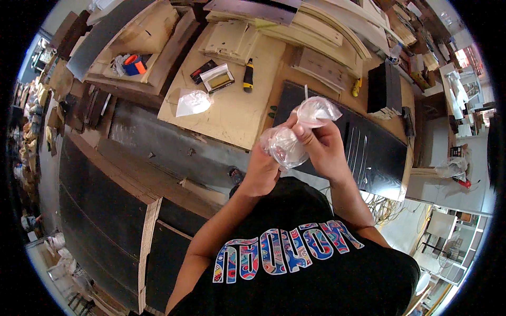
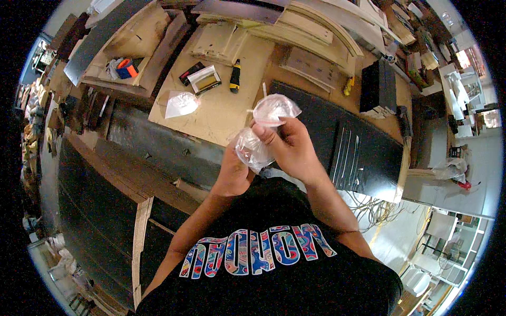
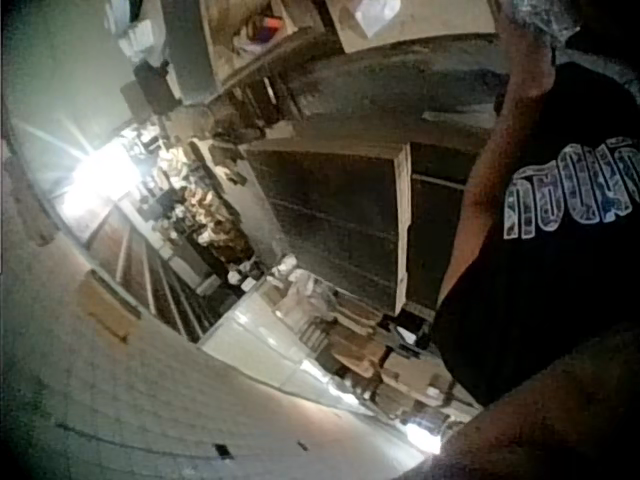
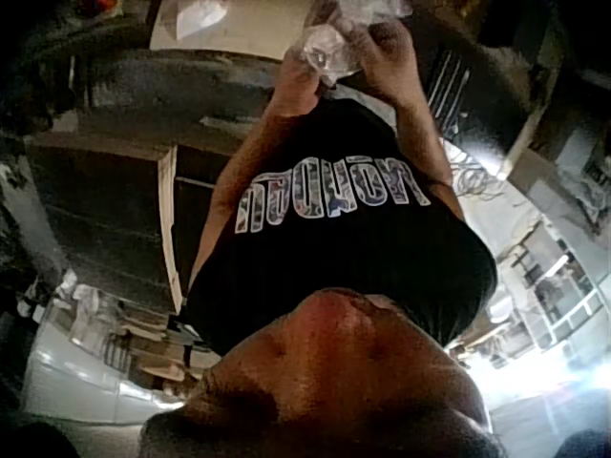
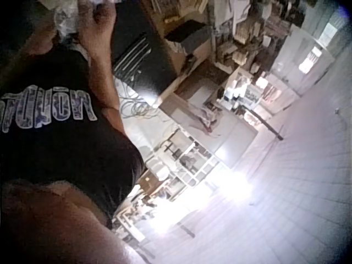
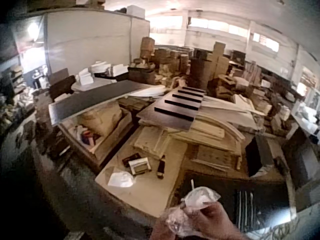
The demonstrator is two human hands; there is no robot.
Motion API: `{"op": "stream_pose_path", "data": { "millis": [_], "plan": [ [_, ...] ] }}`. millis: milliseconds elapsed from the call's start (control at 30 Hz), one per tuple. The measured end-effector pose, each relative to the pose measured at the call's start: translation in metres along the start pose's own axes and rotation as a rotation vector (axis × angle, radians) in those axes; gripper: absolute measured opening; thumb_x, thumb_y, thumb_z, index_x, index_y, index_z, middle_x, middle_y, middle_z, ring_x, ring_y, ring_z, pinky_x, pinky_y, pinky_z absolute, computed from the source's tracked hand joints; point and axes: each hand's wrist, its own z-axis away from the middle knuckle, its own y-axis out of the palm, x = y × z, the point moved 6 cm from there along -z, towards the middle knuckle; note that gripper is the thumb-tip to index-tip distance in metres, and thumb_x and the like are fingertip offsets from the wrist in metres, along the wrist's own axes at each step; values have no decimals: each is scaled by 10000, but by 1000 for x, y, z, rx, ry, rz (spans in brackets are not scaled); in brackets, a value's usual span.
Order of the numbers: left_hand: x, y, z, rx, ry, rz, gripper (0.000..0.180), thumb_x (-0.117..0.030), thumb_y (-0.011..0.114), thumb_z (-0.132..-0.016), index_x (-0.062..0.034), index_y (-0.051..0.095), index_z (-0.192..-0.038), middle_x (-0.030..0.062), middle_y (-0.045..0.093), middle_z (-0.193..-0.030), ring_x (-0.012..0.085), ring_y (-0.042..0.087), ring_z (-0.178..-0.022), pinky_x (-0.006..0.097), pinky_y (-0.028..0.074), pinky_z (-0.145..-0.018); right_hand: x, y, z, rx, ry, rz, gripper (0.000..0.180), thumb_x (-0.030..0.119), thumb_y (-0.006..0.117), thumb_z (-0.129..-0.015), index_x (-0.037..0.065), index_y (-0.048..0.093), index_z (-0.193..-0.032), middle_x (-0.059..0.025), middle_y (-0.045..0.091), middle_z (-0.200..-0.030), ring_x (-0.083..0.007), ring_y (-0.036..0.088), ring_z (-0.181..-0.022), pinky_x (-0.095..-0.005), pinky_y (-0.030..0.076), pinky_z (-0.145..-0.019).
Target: The person places hardware items into a plastic bag and closes it by hand.
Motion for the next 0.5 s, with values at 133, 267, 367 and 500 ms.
{"op": "stream_pose_path", "data": {
  "millis": [133,267,367,500],
  "plan": [
    [-1,-14,2,1,78,39,595,-265,778,-910,-30,510,-1386,73,585,-1358,148,599,-1187,298,509,-979,16,-8,-3,14,-68,453,358,178,766,-922,-2,619,-1194,-27,632,-1070,-118,602,-1046,-272,472,-925],
    [-8,-17,0,-59,174,-70,715,-298,815,-864,-12,456,-1412,100,581,-1353,196,599,-1210,338,497,-1028,23,-7,6,-2,132,404,350,182,769,-920,-7,637,-1184,-62,627,-1131,-140,615,-1045,-286,476,-941],
    [-9,-14,-4,-50,176,-71,677,-205,813,-864,-18,458,-1409,87,593,-1310,184,599,-1197,326,495,-1023,16,0,3,-14,79,251,356,187,760,-929,-7,632,-1198,-69,652,-1110,-139,627,-1032,-289,490,-924],
    [-4,-12,-3,-15,164,6,615,-113,805,-868,-27,481,-1383,67,602,-1279,160,598,-1174,312,496,-1008,16,1,0,-78,-141,118,274,145,678,-985,7,615,-1212,-75,673,-1078,-147,639,-1014,-307,507,-907]
  ]
}}
